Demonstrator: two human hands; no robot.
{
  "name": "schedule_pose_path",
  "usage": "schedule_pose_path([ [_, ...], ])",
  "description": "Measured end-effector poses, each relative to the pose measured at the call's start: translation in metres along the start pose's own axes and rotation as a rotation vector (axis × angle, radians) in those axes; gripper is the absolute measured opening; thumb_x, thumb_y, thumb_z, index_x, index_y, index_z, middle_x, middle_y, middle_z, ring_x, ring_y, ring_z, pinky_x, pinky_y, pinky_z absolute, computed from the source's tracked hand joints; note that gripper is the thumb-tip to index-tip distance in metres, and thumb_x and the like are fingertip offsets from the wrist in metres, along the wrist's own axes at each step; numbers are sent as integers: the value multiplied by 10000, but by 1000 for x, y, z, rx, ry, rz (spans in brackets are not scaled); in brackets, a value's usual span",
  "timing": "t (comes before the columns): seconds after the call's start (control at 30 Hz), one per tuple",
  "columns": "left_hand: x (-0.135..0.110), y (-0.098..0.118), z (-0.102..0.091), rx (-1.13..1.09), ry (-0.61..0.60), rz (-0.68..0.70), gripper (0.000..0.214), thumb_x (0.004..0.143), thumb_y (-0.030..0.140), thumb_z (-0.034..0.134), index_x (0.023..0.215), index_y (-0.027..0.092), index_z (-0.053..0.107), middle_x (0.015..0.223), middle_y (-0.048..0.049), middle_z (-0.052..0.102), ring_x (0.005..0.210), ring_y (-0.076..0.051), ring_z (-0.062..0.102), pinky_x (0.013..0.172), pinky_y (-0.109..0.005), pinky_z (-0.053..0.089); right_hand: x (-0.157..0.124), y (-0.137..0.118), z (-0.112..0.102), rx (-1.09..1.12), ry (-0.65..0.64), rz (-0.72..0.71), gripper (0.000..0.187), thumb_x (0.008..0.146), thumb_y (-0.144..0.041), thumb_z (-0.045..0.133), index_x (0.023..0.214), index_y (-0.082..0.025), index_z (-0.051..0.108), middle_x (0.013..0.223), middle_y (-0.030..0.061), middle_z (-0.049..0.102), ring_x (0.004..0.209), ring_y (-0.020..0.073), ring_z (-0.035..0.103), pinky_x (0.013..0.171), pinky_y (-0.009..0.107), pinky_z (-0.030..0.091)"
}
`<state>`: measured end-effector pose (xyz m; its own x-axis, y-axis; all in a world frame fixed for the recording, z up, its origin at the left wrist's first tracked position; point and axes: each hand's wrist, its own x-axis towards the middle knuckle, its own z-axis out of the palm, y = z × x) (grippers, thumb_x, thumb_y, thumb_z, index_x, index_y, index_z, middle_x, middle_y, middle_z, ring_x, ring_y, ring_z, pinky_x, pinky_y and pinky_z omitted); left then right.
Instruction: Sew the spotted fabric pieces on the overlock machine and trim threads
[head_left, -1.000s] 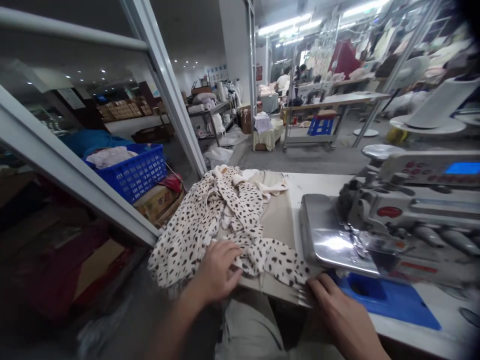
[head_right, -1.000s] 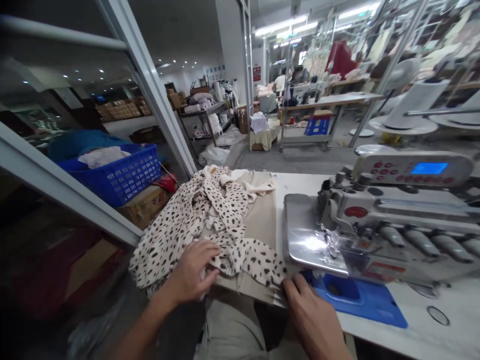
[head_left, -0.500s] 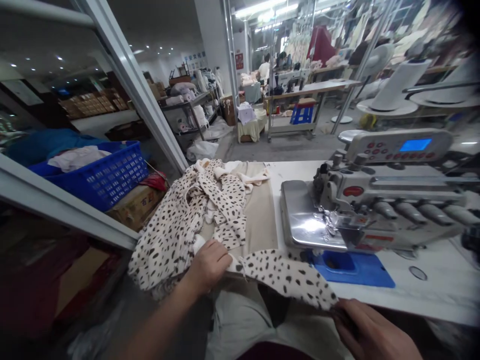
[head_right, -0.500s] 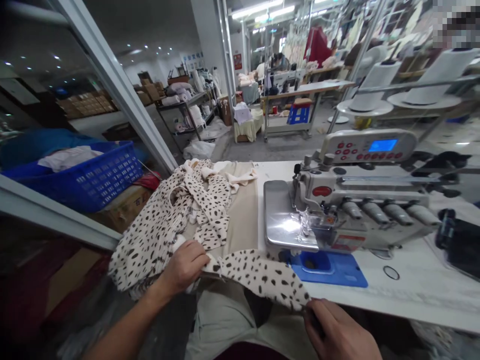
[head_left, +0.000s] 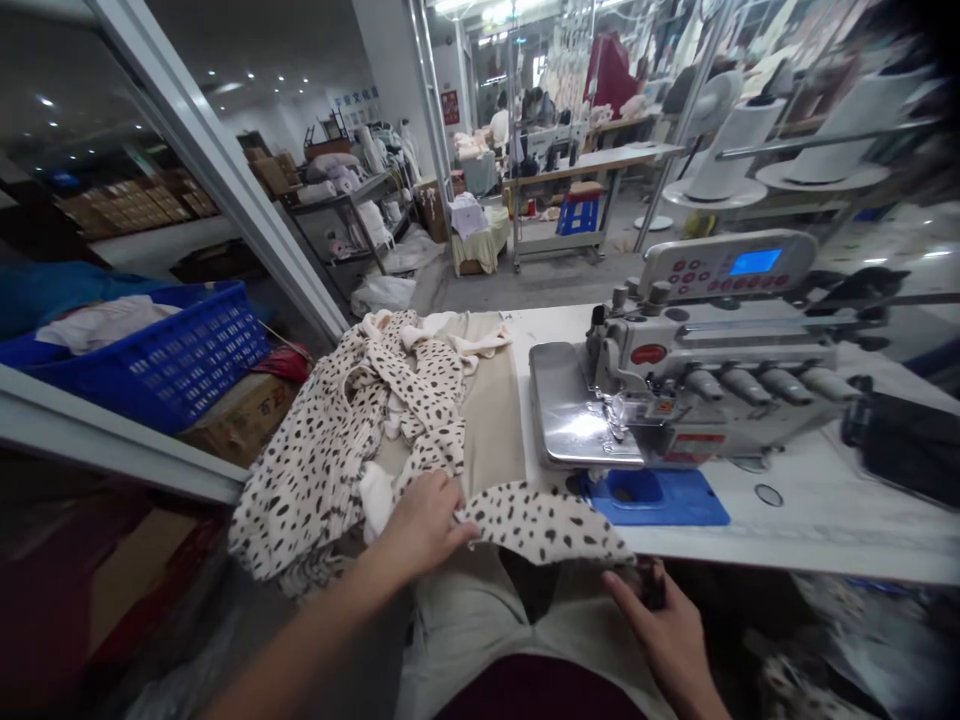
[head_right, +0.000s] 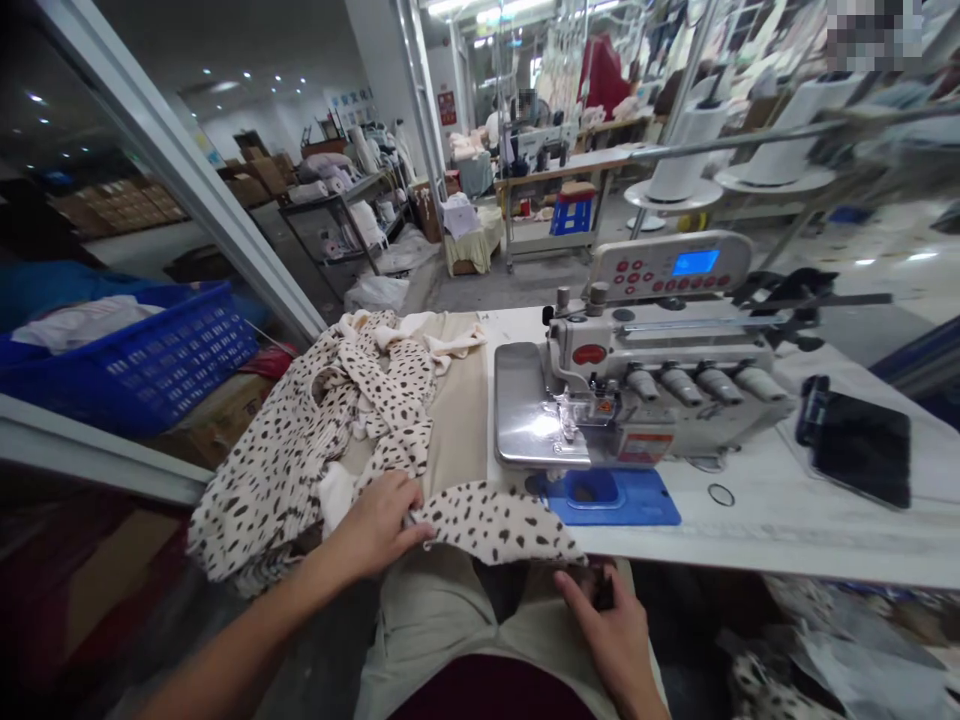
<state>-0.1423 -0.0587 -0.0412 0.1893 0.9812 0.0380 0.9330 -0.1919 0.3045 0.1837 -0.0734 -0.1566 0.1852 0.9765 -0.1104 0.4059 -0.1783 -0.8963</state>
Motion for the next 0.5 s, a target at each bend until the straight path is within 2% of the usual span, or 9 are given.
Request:
schedule_pose_path([
  [0.1, 2, 1, -1, -90, -50, 19, 202, 827, 333, 721, 778, 191, 586, 838, -22, 595, 816, -195, 548, 725, -300, 411, -9, -16, -4, 200, -91, 55, 406, 735, -558, 742, 836, -166, 718, 760, 65, 746, 739, 263, 708, 680, 303, 569],
  [0.2, 9, -4, -22, -359, -79, -70, 194, 837, 352, 701, 787, 195, 598, 742, 19, 595, 696, -150, 533, 643, -258, 395, -9, -37, -20, 294, -201, 17, 424, 742, -530, 751, 942, -156, 749, 898, 88, 774, 836, 277, 718, 750, 308, 580],
  [0.27, 17, -10, -40, -524, -11, -125, 246, 830, 421, 704, 801, 196, 611, 711, 26, 598, 657, -138, 532, 617, -245, 402, -1, -53, -30, 299, -219, -43, 392, 733, -505, 768, 928, -166, 744, 892, 72, 769, 809, 254, 706, 729, 283, 572],
  [0.33, 25, -15, -54, -615, 118, -141, 288, 806, 462, 724, 841, 193, 628, 730, 15, 624, 662, -144, 554, 623, -247, 430, 12, -68, -38, 276, -195, -117, 329, 734, -498, 765, 820, -184, 718, 781, 39, 737, 707, 212, 670, 664, 252, 550],
  [0.4, 33, -20, -61, -597, 196, -127, 316, 804, 436, 733, 994, 196, 653, 827, -11, 678, 716, -162, 603, 663, -261, 470, 26, -77, -42, 206, -162, -178, 320, 739, -511, 754, 742, -199, 685, 677, 12, 689, 624, 186, 631, 611, 238, 528],
  [0.43, 35, -23, -62, -527, 174, -100, 373, 818, 405, 722, 1121, 204, 640, 904, -25, 701, 763, -173, 629, 697, -271, 488, 32, -79, -45, 145, -152, -198, 326, 733, -524, 753, 743, -204, 688, 661, 10, 687, 610, 188, 632, 597, 238, 526],
  [0.5, 37, -29, -60, -320, 40, -21, 507, 840, 317, 692, 1320, 228, 558, 1044, -43, 718, 883, -194, 661, 794, -295, 507, 43, -75, -50, -15, -131, -196, 360, 708, -556, 757, 797, -209, 724, 695, 24, 730, 617, 213, 672, 579, 252, 537],
])
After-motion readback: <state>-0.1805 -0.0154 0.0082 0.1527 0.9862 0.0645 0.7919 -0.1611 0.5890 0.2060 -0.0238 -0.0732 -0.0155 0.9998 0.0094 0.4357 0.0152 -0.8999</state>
